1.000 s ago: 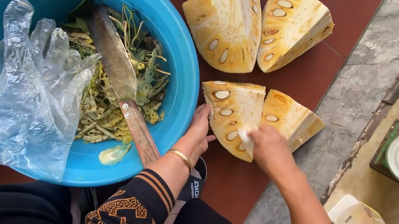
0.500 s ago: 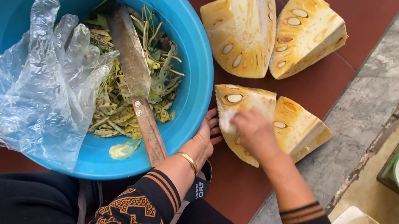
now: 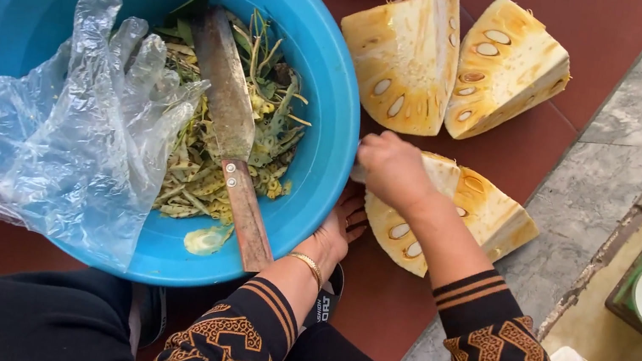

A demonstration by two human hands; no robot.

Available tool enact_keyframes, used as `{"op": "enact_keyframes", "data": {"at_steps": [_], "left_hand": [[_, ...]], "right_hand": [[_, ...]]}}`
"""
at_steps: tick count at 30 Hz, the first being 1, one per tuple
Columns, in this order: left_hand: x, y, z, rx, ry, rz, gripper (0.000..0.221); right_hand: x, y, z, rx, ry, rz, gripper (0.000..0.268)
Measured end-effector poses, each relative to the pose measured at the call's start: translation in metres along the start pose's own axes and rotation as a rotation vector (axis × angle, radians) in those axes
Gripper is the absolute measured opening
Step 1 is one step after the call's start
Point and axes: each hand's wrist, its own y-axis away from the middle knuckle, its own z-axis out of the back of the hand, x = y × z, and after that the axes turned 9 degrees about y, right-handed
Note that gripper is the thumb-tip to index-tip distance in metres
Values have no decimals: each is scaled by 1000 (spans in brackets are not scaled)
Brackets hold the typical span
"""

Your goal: The person is wiping sticky sap off several large wedges of cut jackfruit using a white cloth or paper.

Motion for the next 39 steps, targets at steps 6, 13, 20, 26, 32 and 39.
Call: {"op": "enact_keyframes", "data": {"at_steps": [6,13,20,26,32,39], "left_hand": [[14,-15,15,-25,9,-16,49],[12,-20,27,-9,-65,-12,49],[12,-28,30,-23,-122,-37,51],[5,-24,32,1,-124,-24,58],[3,-23,29,-25,-204,-33,71],[-7,-23,24,-298,-249,-116,44]], "right_hand": [[12,131,-10,279,-145,81,17],[-15,242,32,352,-492,-233,26],[-33,189,9,-5,-599,-470,31],[35,253,2,80,-457,-309,23],[43,235,6,31,-400,-422,22],[-62,227,31,-76,-523,-882,26]]}}
